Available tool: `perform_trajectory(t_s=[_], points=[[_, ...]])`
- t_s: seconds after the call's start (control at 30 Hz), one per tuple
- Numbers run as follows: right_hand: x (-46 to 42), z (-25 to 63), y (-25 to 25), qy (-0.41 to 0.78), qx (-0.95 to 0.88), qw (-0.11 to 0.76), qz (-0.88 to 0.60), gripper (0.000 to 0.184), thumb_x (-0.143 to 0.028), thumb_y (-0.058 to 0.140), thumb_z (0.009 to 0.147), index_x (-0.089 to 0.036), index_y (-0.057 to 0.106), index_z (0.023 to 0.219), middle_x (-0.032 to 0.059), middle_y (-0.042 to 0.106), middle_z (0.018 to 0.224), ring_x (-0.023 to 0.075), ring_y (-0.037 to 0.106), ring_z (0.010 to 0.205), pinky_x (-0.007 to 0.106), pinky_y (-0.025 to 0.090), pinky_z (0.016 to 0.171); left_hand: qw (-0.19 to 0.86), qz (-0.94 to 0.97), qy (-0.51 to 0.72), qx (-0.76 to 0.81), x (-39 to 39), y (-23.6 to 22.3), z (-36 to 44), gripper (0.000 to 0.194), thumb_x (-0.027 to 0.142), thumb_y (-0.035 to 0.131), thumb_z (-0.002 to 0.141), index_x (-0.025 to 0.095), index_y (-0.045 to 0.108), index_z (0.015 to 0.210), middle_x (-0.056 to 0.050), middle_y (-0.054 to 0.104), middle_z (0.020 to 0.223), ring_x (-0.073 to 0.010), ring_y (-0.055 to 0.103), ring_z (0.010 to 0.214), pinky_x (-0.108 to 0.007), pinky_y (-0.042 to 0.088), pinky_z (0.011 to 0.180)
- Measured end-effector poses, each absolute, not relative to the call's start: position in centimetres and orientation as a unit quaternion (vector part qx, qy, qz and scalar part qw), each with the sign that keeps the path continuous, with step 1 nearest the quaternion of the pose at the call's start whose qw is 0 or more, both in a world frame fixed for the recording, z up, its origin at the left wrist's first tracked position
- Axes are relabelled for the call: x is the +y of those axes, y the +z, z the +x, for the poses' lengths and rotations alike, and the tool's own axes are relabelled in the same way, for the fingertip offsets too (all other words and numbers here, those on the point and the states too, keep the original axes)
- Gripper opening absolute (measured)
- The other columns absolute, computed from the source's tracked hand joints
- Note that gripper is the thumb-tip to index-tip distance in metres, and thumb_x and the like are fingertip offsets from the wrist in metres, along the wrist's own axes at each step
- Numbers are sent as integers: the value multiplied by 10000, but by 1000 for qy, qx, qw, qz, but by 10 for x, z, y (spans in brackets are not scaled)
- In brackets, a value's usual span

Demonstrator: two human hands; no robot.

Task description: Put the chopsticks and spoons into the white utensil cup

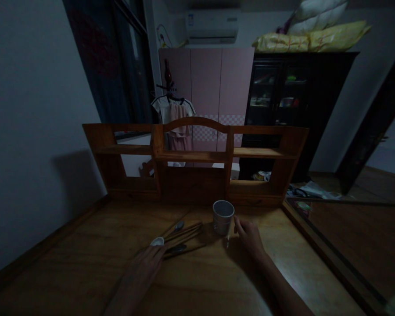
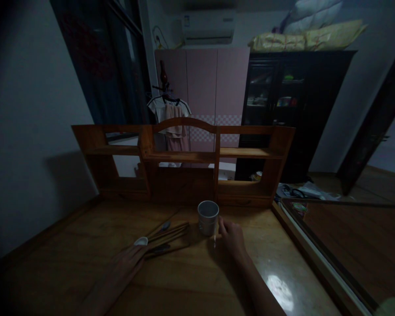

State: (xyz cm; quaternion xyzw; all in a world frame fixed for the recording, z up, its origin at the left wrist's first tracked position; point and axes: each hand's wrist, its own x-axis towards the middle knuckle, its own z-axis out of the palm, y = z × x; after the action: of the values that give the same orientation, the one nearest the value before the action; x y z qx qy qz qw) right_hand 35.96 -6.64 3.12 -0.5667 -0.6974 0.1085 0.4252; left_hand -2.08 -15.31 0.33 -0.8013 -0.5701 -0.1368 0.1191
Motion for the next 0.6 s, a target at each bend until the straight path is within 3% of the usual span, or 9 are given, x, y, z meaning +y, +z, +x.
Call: perform_trajectory(t_s=[0.33, 0.6], points=[[-67, 359, 33, 114, -703, 420, -562, 649, -528, 297, 970, -176, 650, 555, 64, 670, 542, 182, 631, 512, 256, 383, 542, 117, -802, -144, -568, -155, 2, -23, 370, 193, 426, 892, 226, 625, 1202, -65, 675, 1218, -253, 626, 1114, -416, 505, 969], [-66, 360, 32, 111, -704, 416, -565, 631, -506, 317, 976, -169, 644, 555, 58, 663, 543, 172, 629, 517, 246, 374, 545, 112, -796, -131, -581, -159, 14, -16, 395, 130, 410, 878, 197, 633, 1196, -82, 674, 1218, -247, 626, 1116, -407, 508, 970]])
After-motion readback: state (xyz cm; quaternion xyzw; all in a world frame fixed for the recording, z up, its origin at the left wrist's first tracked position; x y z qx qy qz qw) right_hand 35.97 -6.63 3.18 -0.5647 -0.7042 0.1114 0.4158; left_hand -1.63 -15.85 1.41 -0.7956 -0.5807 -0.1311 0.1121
